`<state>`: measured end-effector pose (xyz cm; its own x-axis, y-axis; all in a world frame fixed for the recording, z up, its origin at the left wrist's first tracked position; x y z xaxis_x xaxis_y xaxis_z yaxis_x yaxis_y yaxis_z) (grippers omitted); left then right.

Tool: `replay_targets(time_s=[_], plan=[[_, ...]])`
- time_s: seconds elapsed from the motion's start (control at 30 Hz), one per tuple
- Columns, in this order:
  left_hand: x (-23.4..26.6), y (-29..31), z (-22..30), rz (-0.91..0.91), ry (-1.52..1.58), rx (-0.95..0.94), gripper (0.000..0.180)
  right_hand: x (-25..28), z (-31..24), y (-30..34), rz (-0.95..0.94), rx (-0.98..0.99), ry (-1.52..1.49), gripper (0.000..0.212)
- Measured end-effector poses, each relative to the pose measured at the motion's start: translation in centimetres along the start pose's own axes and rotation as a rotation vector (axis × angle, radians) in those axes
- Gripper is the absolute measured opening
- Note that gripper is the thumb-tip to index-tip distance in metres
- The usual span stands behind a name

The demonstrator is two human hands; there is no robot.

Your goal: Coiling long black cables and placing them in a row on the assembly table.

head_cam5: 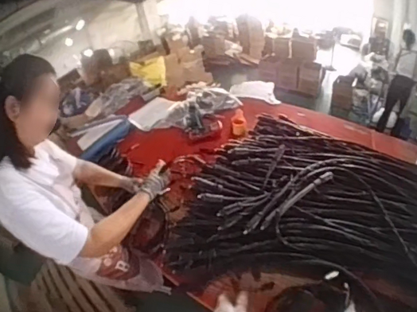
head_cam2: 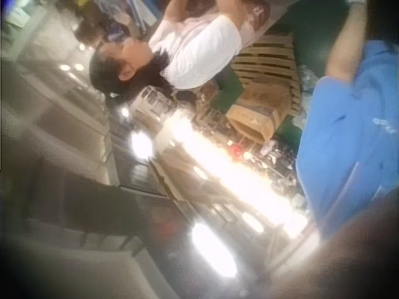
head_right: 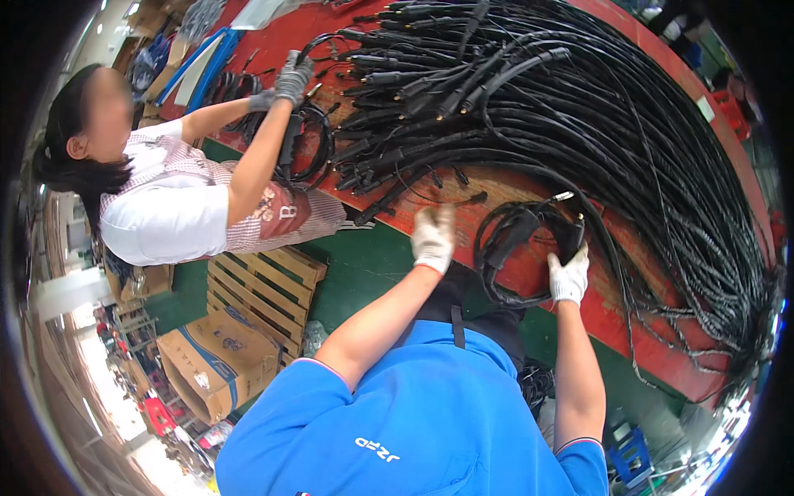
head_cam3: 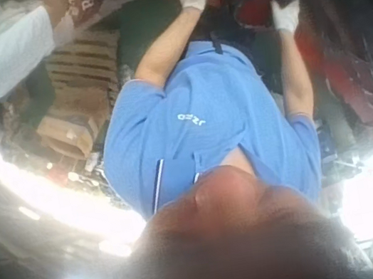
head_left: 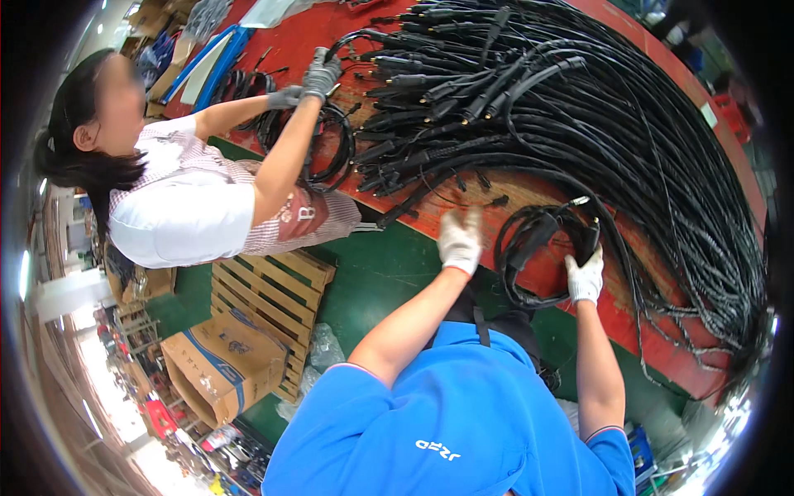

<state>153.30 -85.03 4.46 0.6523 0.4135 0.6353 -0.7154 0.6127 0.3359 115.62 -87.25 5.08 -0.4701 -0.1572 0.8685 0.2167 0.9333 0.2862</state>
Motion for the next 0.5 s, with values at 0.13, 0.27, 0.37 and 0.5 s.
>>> replay_targets(time_s=[0.13,0.27,0.37,0.5], plan=[[3.5,-7.1,-10.4,-0.206,0.758,0.622,0.075,0.3,-2.0,2.8,0.214,0.059,0.127,0.097],[5.1,-10.5,-9.5,-0.393,1.215,0.605,0.103,0.5,-7.7,3.3,0.371,0.319,0.117,0.083],[5.4,-12.0,-5.7,-0.365,1.298,0.562,0.098,0.9,-12.7,1.7,0.384,0.447,0.069,0.072],[4.5,-15.8,-0.2,-0.464,1.41,0.411,0.083,0.1,-17.7,-1.4,0.245,0.692,-0.204,0.044]])
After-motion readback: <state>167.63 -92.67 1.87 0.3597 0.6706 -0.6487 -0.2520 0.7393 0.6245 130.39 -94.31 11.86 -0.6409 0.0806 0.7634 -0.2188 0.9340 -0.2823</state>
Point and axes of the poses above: each hand's wrist, its own y-axis away from the middle knuckle, its own x-axis out of the back of the hand, z = x × y, the point moved 7 cm from there along -y, towards the middle knuckle, and after that the axes turned 7 degrees about x, right-handed, at the moved point
